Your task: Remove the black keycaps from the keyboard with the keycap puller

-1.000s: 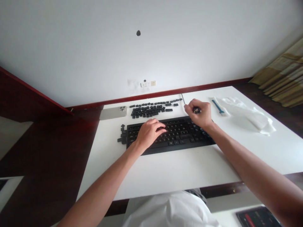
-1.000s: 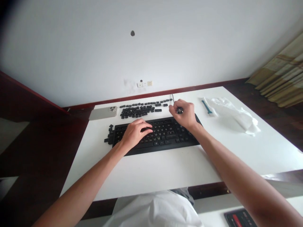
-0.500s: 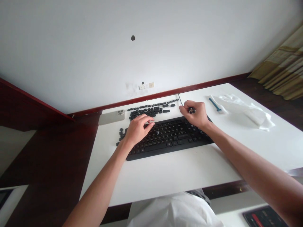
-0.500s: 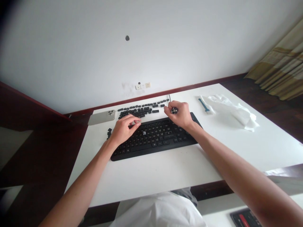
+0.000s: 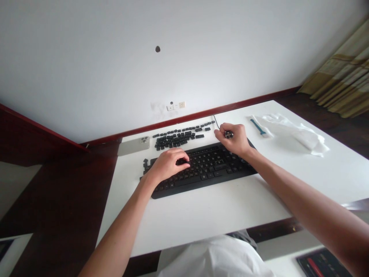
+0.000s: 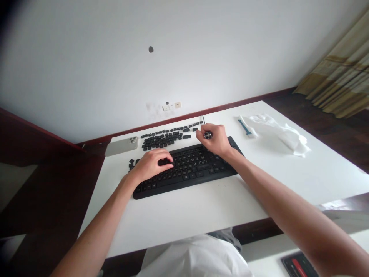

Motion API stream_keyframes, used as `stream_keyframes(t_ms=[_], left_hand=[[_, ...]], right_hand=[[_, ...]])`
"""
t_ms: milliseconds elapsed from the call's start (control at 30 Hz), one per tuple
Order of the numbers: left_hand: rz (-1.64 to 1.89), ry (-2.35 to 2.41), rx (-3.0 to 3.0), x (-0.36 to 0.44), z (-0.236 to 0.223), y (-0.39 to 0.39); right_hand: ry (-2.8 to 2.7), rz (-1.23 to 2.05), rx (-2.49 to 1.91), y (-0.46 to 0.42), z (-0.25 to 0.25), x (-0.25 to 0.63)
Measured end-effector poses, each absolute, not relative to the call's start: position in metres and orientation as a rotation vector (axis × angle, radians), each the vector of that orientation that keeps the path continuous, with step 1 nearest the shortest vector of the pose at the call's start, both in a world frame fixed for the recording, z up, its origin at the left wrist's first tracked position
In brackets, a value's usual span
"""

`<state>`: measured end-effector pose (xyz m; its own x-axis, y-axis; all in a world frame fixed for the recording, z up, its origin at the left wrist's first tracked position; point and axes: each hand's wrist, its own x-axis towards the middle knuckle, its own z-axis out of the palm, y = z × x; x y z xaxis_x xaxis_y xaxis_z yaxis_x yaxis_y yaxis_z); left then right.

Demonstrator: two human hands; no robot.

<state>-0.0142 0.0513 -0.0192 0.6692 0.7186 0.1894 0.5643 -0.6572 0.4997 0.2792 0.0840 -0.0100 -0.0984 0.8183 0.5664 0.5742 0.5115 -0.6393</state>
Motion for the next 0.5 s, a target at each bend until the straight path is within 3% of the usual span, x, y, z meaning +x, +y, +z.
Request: stream_keyframes(t_ms=[500], left_hand=[[0.611, 1.036, 2.504, -0.0086, -0.0218, 0.0488]], right_hand=[[-1.790, 0.344, -1.152, 0.0853, -0.0104, 0.2795]])
